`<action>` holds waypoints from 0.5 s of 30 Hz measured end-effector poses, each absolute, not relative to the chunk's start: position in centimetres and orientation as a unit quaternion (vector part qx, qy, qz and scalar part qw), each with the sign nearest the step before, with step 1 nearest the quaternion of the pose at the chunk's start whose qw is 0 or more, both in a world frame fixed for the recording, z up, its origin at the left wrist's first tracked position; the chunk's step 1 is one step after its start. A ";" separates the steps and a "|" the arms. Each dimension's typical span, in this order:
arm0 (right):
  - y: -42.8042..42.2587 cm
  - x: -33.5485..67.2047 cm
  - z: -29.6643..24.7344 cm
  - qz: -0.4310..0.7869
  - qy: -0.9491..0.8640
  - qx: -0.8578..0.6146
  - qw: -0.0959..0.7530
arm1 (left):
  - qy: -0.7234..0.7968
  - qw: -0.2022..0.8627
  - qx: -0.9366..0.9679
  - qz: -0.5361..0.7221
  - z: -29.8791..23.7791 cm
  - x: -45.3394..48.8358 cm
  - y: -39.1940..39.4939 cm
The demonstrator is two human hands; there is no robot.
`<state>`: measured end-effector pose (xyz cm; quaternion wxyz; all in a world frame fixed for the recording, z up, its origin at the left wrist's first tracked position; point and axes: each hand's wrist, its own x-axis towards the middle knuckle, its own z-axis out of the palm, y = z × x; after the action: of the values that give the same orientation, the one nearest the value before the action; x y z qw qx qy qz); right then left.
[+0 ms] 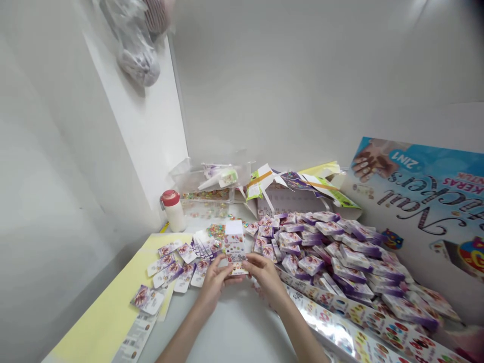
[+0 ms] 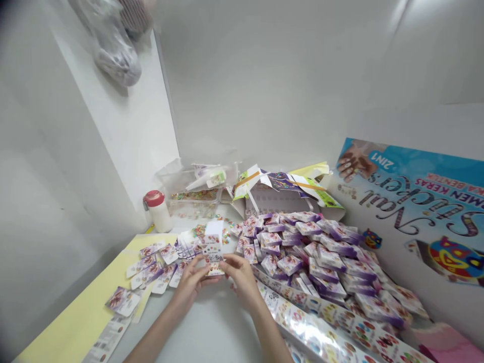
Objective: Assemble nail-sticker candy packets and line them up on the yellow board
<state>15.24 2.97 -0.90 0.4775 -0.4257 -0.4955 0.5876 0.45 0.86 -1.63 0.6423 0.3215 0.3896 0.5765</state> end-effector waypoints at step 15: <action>3.1 15.4 -0.5 0.544 -0.569 -0.384 0.482 | 0.360 0.619 0.373 0.591 -1.4 -0.1 0.5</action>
<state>15.36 3.07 -0.54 0.4821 -0.3842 -0.5689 0.5443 -0.10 0.53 -1.43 0.6187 0.3727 0.3600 0.5905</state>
